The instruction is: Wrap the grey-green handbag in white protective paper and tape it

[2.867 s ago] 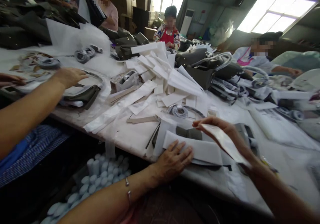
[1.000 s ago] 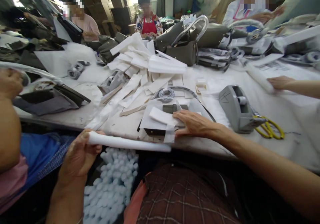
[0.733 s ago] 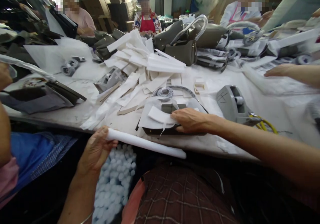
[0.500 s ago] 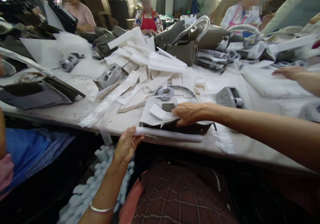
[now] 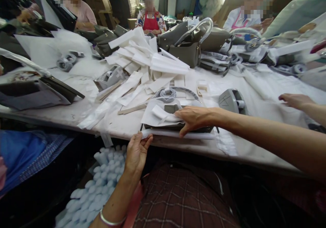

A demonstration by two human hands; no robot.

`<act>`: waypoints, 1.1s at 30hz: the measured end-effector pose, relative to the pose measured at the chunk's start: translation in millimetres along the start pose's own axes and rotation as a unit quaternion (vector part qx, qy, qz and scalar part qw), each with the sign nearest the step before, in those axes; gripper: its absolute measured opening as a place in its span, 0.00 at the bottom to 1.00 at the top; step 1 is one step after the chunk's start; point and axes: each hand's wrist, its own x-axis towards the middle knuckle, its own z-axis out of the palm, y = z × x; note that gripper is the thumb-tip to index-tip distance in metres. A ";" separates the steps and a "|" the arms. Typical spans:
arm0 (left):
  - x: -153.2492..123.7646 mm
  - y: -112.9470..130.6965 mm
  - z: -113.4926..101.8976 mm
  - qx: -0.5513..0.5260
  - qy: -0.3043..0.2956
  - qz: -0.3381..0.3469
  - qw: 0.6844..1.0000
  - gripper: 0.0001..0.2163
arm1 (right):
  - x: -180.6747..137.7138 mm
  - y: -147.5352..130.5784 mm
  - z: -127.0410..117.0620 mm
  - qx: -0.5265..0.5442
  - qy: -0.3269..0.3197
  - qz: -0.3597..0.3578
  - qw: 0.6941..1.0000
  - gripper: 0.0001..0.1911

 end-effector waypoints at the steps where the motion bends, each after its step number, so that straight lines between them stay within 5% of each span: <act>1: 0.4 -2.0 1.1 -0.003 -0.003 0.010 1.000 0.04 | -0.5 -2.5 3.0 0.000 0.008 0.000 1.000 0.35; 7: 9.7 -17.4 -4.9 0.040 -0.031 0.055 0.997 0.10 | -6.0 -14.6 30.3 -0.006 0.078 0.024 0.997 0.32; 10: 18.9 -7.0 -20.2 0.228 -0.055 0.149 0.961 0.12 | -7.9 -12.4 42.7 0.008 0.105 0.012 0.994 0.29; 12: 17.9 6.5 -26.5 0.398 -0.040 0.320 0.859 0.13 | -8.3 -9.6 49.7 0.022 0.124 0.007 0.992 0.27; 14: 8.2 16.8 -22.9 0.498 -0.056 0.523 0.690 0.14 | -8.3 -7.6 56.0 0.035 0.144 0.001 0.989 0.27; 16: -5.5 17.3 -8.0 0.532 -0.157 0.647 0.522 0.14 | -8.1 -6.8 61.4 0.044 0.167 -0.004 0.985 0.27; 18: -14.8 7.3 13.6 0.559 -0.284 0.667 0.402 0.13 | -8.1 -6.9 65.6 0.051 0.189 -0.009 0.981 0.27; 21: -9.8 -15.7 41.9 0.603 -0.324 0.660 0.308 0.12 | -8.3 -7.4 70.0 0.062 0.210 -0.013 0.976 0.22; 24: 7.5 -30.8 52.4 0.630 -0.303 0.663 0.269 0.12 | -8.5 -6.8 74.0 0.082 0.227 -0.012 0.970 0.19; 29: 16.6 -35.5 49.5 0.646 -0.267 0.660 0.275 0.12 | -8.2 -5.2 82.7 0.110 0.254 0.003 0.961 0.23; 33: 6.7 -39.2 51.8 0.701 -0.253 0.620 0.247 0.12 | -8.5 -4.2 87.3 0.107 0.240 0.011 0.965 0.30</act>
